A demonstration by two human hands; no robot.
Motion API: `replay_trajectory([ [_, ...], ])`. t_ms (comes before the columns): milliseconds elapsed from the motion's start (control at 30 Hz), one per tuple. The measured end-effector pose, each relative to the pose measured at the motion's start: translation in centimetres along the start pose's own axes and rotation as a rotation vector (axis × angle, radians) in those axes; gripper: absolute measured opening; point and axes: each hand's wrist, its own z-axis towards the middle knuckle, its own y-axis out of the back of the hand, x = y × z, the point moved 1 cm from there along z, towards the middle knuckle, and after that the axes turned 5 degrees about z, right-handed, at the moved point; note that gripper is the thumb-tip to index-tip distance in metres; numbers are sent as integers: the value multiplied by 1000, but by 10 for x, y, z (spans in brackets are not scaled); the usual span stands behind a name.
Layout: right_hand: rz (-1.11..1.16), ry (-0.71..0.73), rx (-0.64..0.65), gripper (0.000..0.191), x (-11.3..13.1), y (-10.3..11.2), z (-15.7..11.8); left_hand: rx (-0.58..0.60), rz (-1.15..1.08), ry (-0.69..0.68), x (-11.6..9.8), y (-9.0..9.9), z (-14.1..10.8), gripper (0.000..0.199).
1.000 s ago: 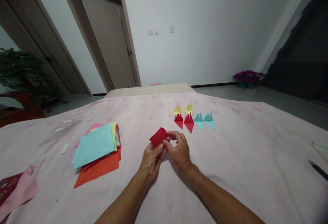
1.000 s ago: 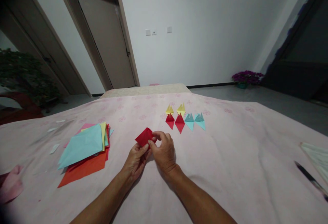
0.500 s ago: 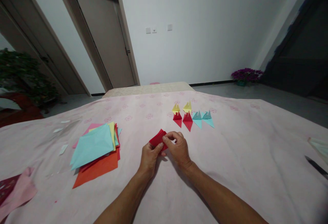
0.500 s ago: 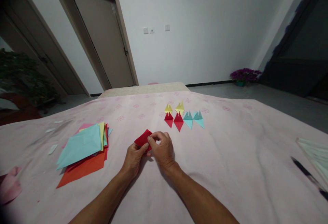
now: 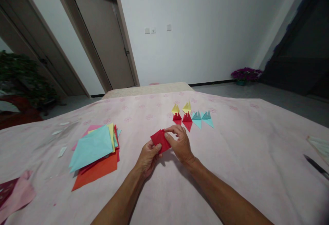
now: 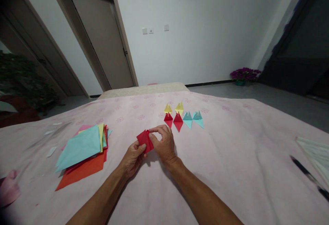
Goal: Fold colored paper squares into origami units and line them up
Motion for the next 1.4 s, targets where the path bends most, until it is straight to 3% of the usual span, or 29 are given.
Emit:
replay_trajectory([
  [233, -42, -51, 53, 9, -3, 5, 9, 58, 38, 33, -2, 6, 2, 52],
  [567, -97, 17, 103, 7, 3, 9, 12, 81, 69, 38, -3, 6, 1, 51],
  [800, 77, -124, 74, 22, -6, 7, 12, 65, 66, 52, -5, 10, 3, 45],
  [967, 194, -205, 97, 31, -11, 4, 13, 19, 40, 54, -7, 9, 4, 44],
  [1200, 269, -267, 270, 18, -9, -3, 6, -6, -6, 38, -9, 8, 3, 56],
  [1400, 51, -191, 177, 18, -2, -3, 0, -168, 92, -164, -7, 4, 1, 73],
])
